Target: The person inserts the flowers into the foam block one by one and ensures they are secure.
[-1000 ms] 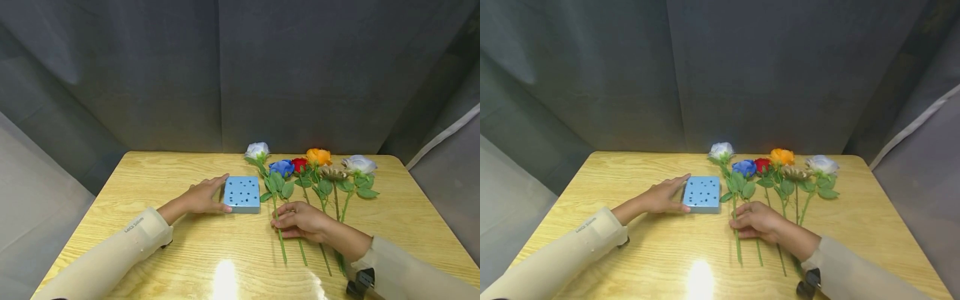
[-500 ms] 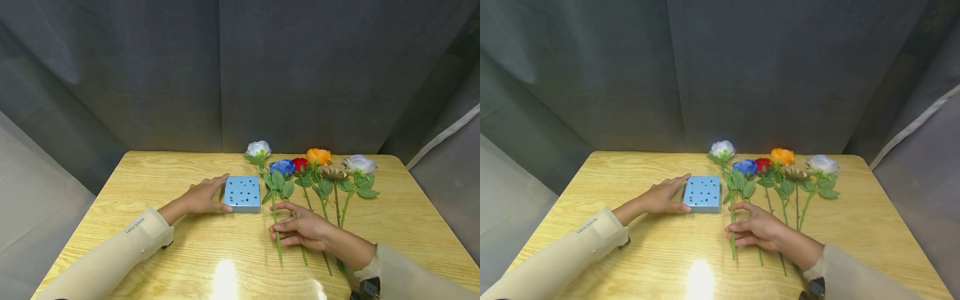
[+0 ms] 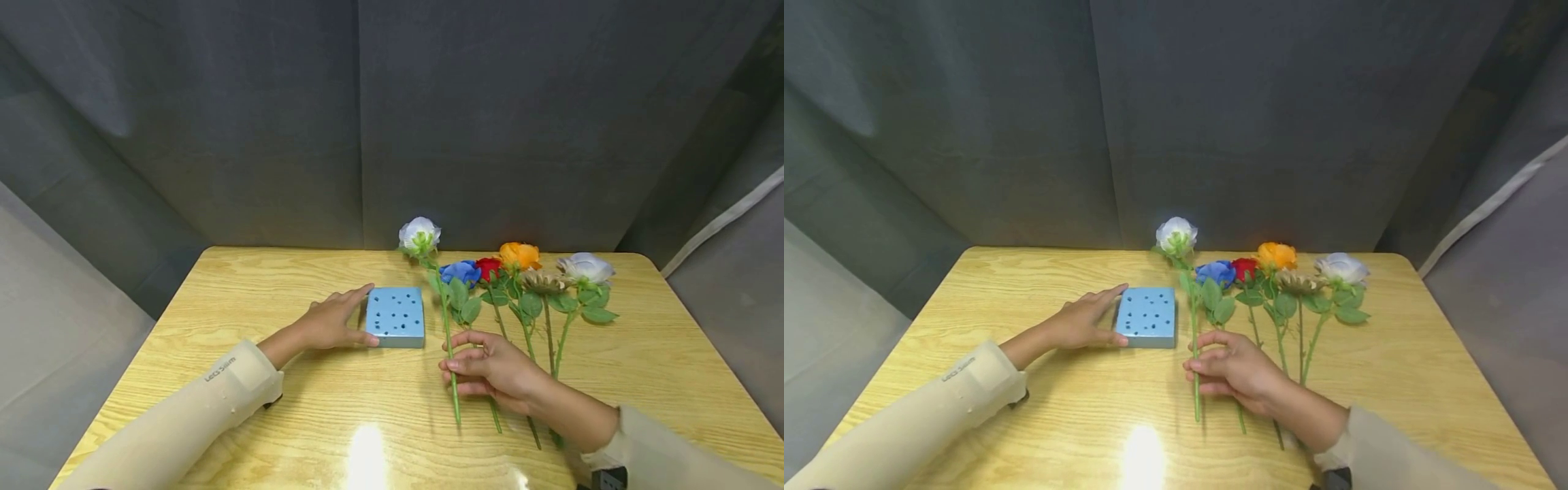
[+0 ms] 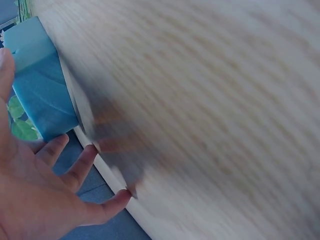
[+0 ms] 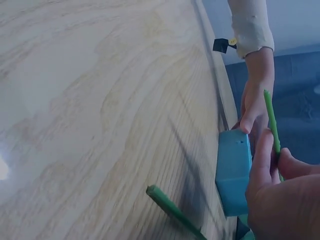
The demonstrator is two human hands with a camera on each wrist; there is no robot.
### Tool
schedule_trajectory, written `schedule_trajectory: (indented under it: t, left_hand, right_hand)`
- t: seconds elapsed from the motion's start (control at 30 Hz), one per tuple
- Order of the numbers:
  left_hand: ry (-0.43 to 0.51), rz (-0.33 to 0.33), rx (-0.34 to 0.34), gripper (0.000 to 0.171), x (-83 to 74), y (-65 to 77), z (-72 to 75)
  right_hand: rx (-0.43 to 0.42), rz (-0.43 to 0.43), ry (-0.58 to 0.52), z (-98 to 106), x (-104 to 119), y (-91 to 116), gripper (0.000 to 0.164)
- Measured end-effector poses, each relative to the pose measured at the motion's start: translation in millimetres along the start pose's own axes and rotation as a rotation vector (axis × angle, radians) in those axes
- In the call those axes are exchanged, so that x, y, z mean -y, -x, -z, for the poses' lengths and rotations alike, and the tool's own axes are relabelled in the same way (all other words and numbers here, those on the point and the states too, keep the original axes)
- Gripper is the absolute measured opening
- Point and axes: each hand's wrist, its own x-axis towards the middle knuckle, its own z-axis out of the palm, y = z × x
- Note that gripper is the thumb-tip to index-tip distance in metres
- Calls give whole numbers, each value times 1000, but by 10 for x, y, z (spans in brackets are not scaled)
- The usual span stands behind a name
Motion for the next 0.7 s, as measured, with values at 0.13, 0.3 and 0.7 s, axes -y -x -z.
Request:
schedule_trajectory:
  t: [0.13,0.3,0.7]
  left_hand:
    - [12,-4,-4,116,10,-1,-8]
    - [22,-9,-4,117,8,-5,-2]
    - [22,-8,-15,117,25,-18,-28]
  right_hand:
    - [-19,38,19,-52,-12,13,31]
    - [-40,72,25,-114,7,44,22]
    - [-139,171,75,-166,116,-72,12]
